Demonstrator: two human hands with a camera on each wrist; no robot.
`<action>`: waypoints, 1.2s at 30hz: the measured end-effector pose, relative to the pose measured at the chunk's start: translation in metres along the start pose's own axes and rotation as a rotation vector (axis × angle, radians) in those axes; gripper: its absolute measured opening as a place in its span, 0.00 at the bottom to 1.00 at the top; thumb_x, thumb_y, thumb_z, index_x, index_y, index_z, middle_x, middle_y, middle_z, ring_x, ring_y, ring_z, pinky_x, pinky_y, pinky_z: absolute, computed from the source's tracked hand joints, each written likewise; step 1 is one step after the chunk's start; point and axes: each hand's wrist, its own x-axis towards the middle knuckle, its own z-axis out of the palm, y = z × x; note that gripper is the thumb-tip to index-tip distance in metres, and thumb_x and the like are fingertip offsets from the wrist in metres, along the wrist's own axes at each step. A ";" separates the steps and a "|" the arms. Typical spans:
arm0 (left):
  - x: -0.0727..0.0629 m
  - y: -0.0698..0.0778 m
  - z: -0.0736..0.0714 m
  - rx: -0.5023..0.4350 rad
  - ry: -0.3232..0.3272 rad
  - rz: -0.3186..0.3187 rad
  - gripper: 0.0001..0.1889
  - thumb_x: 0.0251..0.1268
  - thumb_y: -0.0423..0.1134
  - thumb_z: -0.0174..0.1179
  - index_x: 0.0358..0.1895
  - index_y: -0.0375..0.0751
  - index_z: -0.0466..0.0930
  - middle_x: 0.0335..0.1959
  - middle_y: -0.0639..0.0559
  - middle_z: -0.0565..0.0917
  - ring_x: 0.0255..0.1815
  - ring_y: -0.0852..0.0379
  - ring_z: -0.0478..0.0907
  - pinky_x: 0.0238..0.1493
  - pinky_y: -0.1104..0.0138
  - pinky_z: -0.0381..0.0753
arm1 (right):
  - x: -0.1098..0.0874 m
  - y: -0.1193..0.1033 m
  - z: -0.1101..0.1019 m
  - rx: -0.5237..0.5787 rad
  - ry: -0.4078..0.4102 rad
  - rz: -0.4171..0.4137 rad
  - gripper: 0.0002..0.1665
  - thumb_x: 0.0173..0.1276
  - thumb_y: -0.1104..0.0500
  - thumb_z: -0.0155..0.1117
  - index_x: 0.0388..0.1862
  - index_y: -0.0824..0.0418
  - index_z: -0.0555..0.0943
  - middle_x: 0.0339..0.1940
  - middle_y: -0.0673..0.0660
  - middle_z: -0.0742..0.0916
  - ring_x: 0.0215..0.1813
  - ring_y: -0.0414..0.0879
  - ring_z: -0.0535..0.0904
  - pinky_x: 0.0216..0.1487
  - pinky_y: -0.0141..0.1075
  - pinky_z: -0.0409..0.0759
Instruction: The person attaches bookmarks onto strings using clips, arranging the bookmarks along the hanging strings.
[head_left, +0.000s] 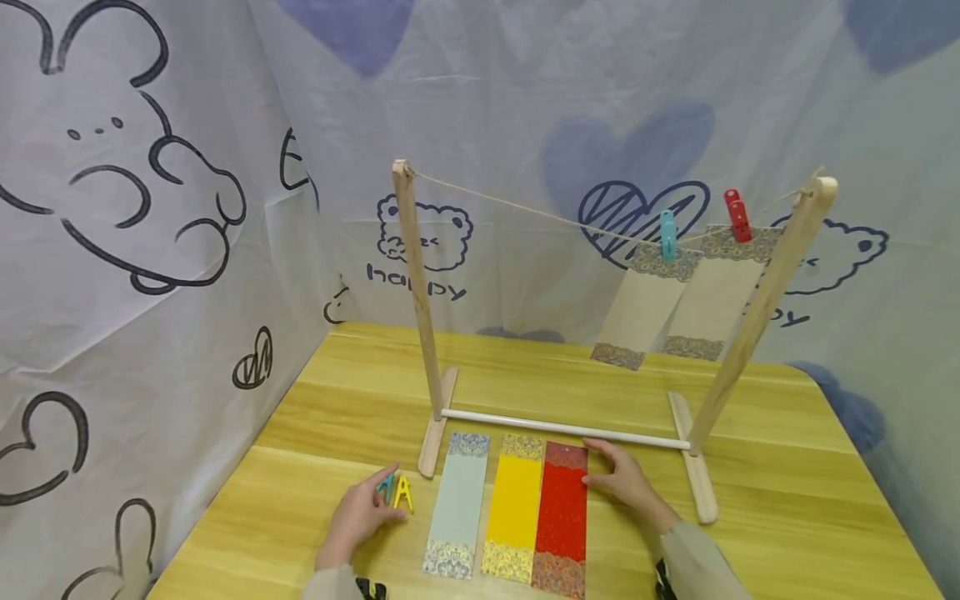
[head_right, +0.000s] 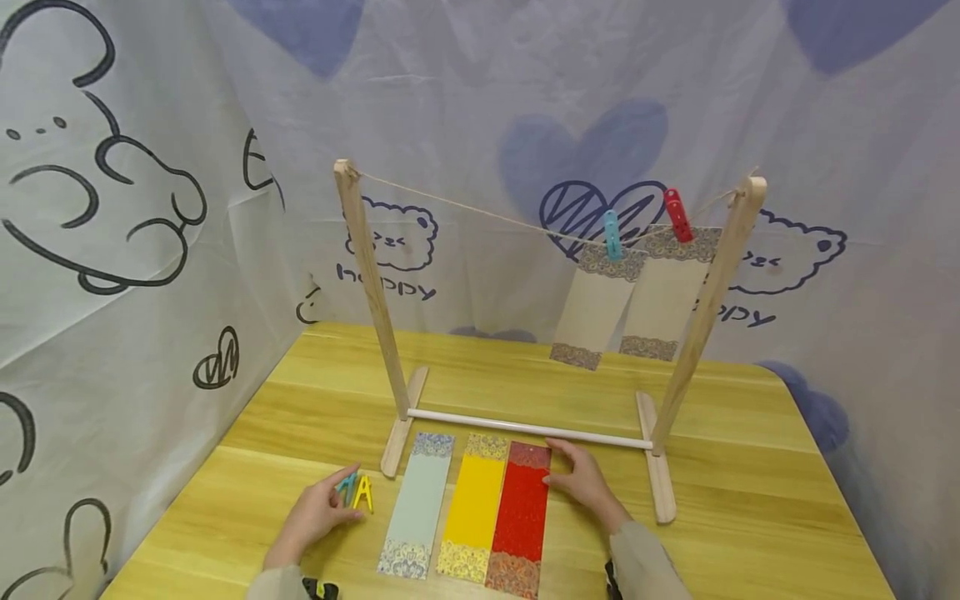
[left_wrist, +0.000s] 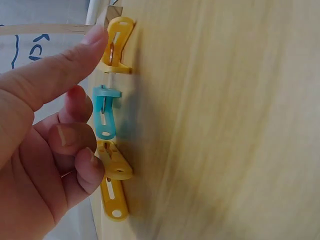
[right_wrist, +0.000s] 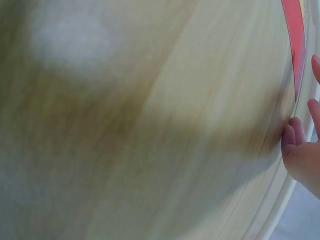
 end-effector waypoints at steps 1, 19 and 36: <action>0.001 -0.001 0.001 0.003 -0.003 0.001 0.39 0.38 0.36 0.71 0.61 0.40 0.66 0.14 0.55 0.68 0.14 0.60 0.63 0.14 0.71 0.63 | 0.000 0.001 0.000 -0.005 0.001 -0.001 0.34 0.49 0.71 0.68 0.57 0.75 0.68 0.56 0.71 0.73 0.60 0.64 0.62 0.60 0.53 0.58; 0.008 -0.002 0.004 0.164 -0.040 -0.014 0.38 0.36 0.38 0.72 0.59 0.40 0.70 0.18 0.55 0.69 0.19 0.59 0.65 0.21 0.67 0.65 | 0.011 0.009 0.006 -0.137 0.043 -0.089 0.35 0.40 0.72 0.73 0.51 0.76 0.73 0.49 0.69 0.78 0.54 0.64 0.68 0.58 0.55 0.59; 0.010 -0.001 0.003 0.211 -0.067 -0.005 0.37 0.34 0.38 0.73 0.56 0.41 0.72 0.20 0.56 0.70 0.25 0.58 0.69 0.30 0.59 0.74 | 0.014 0.003 0.011 -0.328 0.032 -0.043 0.37 0.37 0.66 0.76 0.50 0.70 0.75 0.50 0.66 0.77 0.53 0.61 0.67 0.56 0.53 0.61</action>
